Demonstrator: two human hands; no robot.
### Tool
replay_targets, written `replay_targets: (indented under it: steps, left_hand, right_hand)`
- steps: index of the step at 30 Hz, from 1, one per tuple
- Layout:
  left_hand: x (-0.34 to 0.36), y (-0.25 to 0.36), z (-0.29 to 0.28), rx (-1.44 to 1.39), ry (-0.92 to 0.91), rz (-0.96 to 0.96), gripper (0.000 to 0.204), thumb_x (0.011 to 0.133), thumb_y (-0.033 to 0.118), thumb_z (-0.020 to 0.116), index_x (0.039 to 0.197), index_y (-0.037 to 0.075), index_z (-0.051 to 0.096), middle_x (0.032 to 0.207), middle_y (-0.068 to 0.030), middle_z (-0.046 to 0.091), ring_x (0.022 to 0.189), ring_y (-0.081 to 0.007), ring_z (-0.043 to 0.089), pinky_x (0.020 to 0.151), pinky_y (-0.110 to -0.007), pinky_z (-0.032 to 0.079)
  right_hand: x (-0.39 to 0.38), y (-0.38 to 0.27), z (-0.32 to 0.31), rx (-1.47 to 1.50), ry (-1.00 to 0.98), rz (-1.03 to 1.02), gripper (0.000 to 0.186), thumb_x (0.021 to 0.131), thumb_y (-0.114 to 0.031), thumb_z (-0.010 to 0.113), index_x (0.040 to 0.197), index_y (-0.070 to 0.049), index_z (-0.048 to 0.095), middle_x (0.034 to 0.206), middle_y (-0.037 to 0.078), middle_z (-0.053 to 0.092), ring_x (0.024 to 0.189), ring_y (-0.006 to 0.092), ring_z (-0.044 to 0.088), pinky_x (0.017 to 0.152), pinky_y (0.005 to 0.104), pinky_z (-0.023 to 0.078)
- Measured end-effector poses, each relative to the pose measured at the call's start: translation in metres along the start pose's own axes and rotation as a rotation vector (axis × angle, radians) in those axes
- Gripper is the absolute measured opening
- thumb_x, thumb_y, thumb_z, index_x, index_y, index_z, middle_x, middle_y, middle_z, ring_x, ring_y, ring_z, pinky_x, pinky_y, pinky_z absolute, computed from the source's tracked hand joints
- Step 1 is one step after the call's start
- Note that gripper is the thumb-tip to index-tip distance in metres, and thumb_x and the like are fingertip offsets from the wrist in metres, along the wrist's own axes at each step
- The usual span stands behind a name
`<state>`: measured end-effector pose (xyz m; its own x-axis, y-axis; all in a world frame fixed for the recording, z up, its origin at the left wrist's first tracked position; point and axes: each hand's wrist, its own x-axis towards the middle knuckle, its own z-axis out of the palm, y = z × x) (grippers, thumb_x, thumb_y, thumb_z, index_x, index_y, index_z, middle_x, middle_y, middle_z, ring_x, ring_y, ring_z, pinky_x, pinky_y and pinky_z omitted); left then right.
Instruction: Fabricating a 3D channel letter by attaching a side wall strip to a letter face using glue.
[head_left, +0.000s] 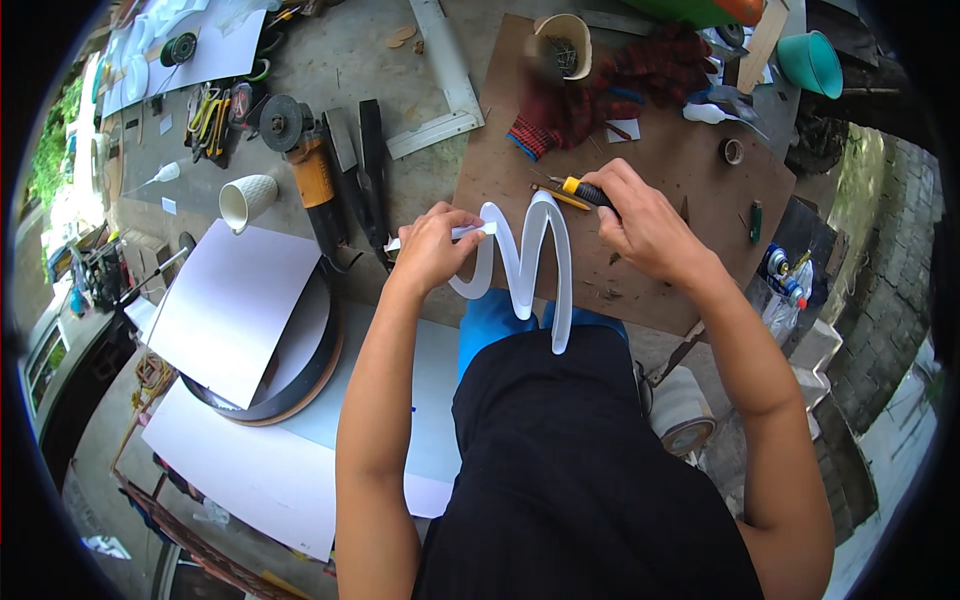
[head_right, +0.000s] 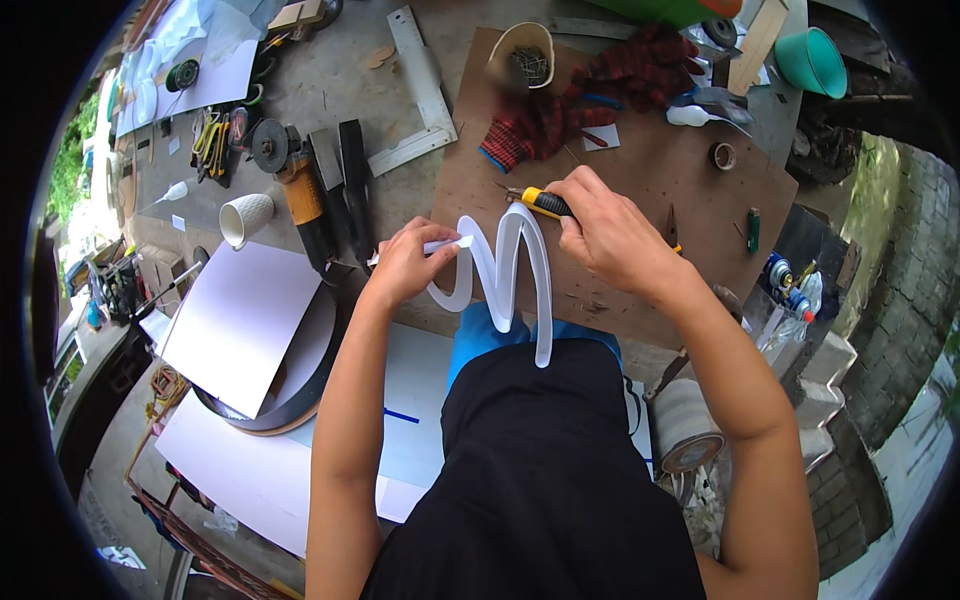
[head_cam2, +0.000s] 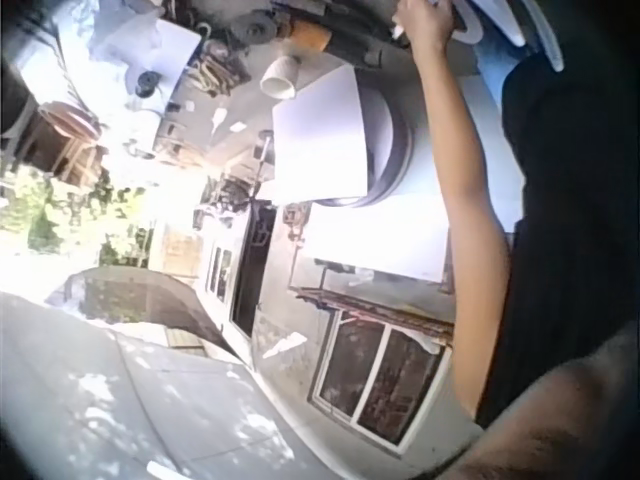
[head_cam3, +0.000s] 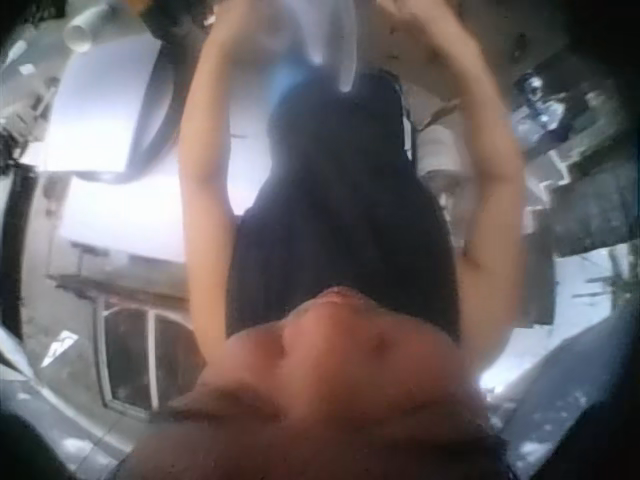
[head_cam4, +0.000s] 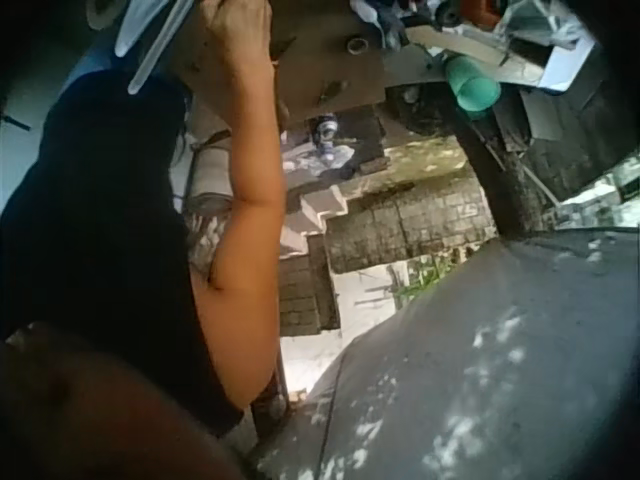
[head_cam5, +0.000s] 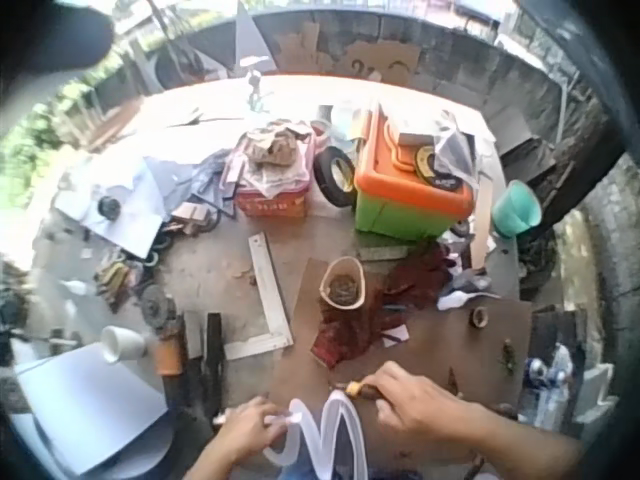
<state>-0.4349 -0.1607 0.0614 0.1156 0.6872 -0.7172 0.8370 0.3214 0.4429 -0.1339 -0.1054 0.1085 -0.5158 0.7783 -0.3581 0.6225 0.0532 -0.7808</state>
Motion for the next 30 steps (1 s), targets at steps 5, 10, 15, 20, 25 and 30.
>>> replay_targets:
  steps: [5, 10, 15, 20, 25, 30]
  left_hand:
    - [-0.001, 0.005, -0.002, 0.07, -0.006, -0.002, 0.028, 0.089, 0.034, 0.07, 0.11, 0.017, 0.076, 0.109, -0.0055, 0.066, 0.108, -0.0277, 0.063, 0.095, -0.045, 0.04]
    - [-0.003, 0.005, -0.002, 0.03, 0.019, -0.007, 0.027, 0.088, 0.033, 0.071, 0.11, 0.017, 0.076, 0.107, -0.006, 0.065, 0.108, -0.0278, 0.063, 0.095, -0.045, 0.04]
    - [-0.002, 0.004, -0.002, 0.004, 0.021, -0.01, 0.027, 0.088, 0.032, 0.072, 0.109, 0.016, 0.076, 0.108, -0.0059, 0.065, 0.11, -0.0279, 0.062, 0.096, -0.045, 0.041]
    - [-0.003, 0.004, -0.002, -0.001, 0.022, 0.003, 0.027, 0.087, 0.031, 0.074, 0.109, 0.015, 0.076, 0.107, -0.0058, 0.066, 0.111, -0.0279, 0.061, 0.096, -0.045, 0.041]
    - [-0.003, 0.001, 0.001, -0.01, 0.039, 0.005, 0.026, 0.087, 0.03, 0.074, 0.108, 0.015, 0.077, 0.106, -0.006, 0.067, 0.111, -0.0284, 0.061, 0.095, -0.045, 0.041]
    - [-0.001, 0.001, 0.0, -0.009, 0.029, 0.002, 0.026, 0.087, 0.03, 0.074, 0.108, 0.015, 0.077, 0.106, -0.0063, 0.067, 0.11, -0.0286, 0.061, 0.095, -0.045, 0.041]
  right_hand:
    - [0.074, 0.003, -0.005, -0.17, -0.371, -0.165, 0.024, 0.096, -0.021, 0.061, 0.112, -0.003, 0.06, 0.097, 0.018, 0.068, 0.094, 0.0387, 0.065, 0.08, 0.0493, 0.05]
    - [0.111, 0.0, 0.018, -0.417, -0.655, -0.234, 0.022, 0.094, -0.023, 0.064, 0.105, -0.004, 0.059, 0.082, 0.017, 0.069, 0.084, 0.0385, 0.068, 0.073, 0.049, 0.051]
    - [0.122, 0.006, 0.029, -0.448, -0.682, -0.339, 0.024, 0.091, -0.022, 0.068, 0.104, -0.004, 0.06, 0.081, 0.016, 0.068, 0.084, 0.0376, 0.068, 0.071, 0.0483, 0.051]
    - [0.129, 0.021, 0.033, -0.504, -0.635, -0.571, 0.022, 0.091, -0.021, 0.066, 0.103, -0.004, 0.057, 0.086, 0.015, 0.069, 0.082, 0.0358, 0.07, 0.071, 0.0468, 0.055]
    - [0.133, 0.02, 0.037, -0.587, -0.66, -0.661, 0.022, 0.089, -0.018, 0.065, 0.104, -0.005, 0.056, 0.083, 0.013, 0.066, 0.077, 0.035, 0.069, 0.065, 0.0455, 0.055]
    - [0.139, 0.023, 0.036, -0.596, -0.746, -0.695, 0.027, 0.086, -0.017, 0.068, 0.107, -0.006, 0.055, 0.085, 0.013, 0.063, 0.076, 0.0331, 0.068, 0.061, 0.0436, 0.054]
